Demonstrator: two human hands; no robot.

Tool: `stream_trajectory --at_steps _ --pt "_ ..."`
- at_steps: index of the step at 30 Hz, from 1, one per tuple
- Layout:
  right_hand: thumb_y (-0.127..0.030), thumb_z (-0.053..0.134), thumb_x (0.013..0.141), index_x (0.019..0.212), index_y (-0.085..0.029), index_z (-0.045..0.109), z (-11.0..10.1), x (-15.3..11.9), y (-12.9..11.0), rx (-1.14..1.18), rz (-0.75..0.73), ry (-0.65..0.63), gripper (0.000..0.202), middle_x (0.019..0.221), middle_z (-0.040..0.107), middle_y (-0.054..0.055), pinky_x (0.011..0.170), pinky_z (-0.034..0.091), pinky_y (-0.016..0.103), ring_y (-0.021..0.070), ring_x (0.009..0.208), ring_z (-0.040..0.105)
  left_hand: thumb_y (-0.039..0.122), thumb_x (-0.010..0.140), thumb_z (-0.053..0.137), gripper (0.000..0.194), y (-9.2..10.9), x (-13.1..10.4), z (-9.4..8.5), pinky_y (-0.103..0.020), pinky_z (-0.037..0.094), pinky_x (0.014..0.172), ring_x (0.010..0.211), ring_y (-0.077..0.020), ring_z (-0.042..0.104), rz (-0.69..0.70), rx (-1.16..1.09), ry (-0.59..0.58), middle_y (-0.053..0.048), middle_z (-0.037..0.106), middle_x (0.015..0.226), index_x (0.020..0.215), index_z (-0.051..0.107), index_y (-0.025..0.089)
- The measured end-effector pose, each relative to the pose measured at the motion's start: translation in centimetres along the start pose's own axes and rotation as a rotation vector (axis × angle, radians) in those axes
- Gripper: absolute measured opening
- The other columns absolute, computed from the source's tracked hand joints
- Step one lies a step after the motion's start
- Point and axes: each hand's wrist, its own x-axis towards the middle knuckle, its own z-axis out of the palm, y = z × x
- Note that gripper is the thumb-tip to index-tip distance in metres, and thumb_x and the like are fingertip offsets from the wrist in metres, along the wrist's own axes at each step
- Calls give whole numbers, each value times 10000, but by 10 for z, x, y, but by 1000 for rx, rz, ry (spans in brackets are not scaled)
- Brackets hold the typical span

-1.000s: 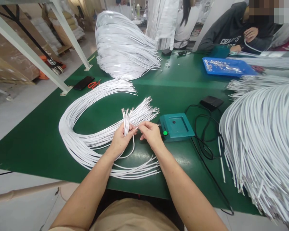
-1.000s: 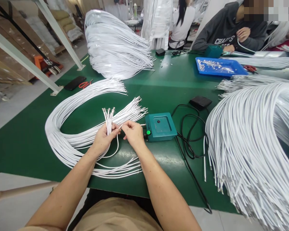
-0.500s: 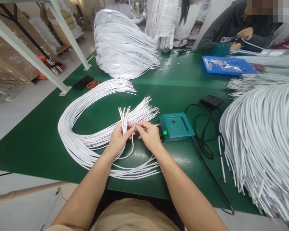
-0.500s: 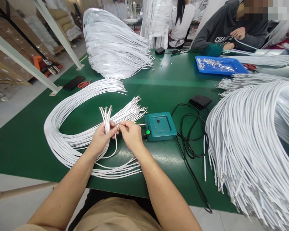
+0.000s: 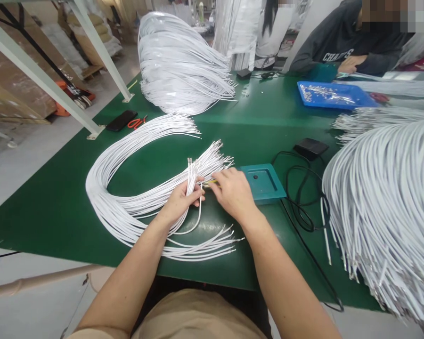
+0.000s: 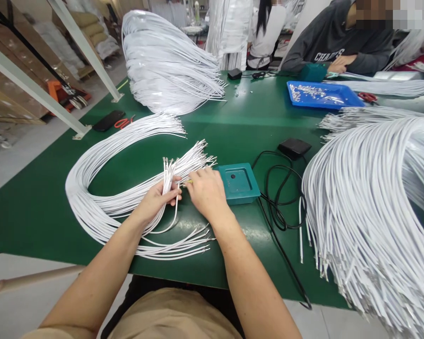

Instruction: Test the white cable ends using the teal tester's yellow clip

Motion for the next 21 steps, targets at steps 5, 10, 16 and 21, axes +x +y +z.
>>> stream_trajectory --at_steps 5,10,16,21 --pt "-132 546 834 831 -156 621 -6 3 15 -105 -3 -125 79 840 690 86 766 284 338 219 827 527 276 707 724 444 -2 8 4 -212 460 564 647 -126 642 13 101 37 7 603 747 1113 590 155" --pt "-109 574 797 815 -172 607 -3 6 19 -71 -16 -116 74 810 687 61 729 265 322 206 815 509 256 708 707 446 -7 12 4 -224 484 562 642 -137 654 38 178 86 -4 629 755 1124 585 151" --pt "-90 540 802 766 -183 611 -2 9 21 -75 -7 -124 122 682 636 57 676 238 323 208 787 468 250 761 641 407 -16 14 2 -241 524 584 657 -144 661 87 315 108 -3 617 773 1153 577 160" --pt "-119 537 819 786 -179 629 0 9 21 -102 -3 -110 115 648 613 68 675 252 328 218 788 482 262 784 623 398 -20 17 0 -241 526 599 665 -148 670 99 411 99 -3 601 783 1166 579 159"
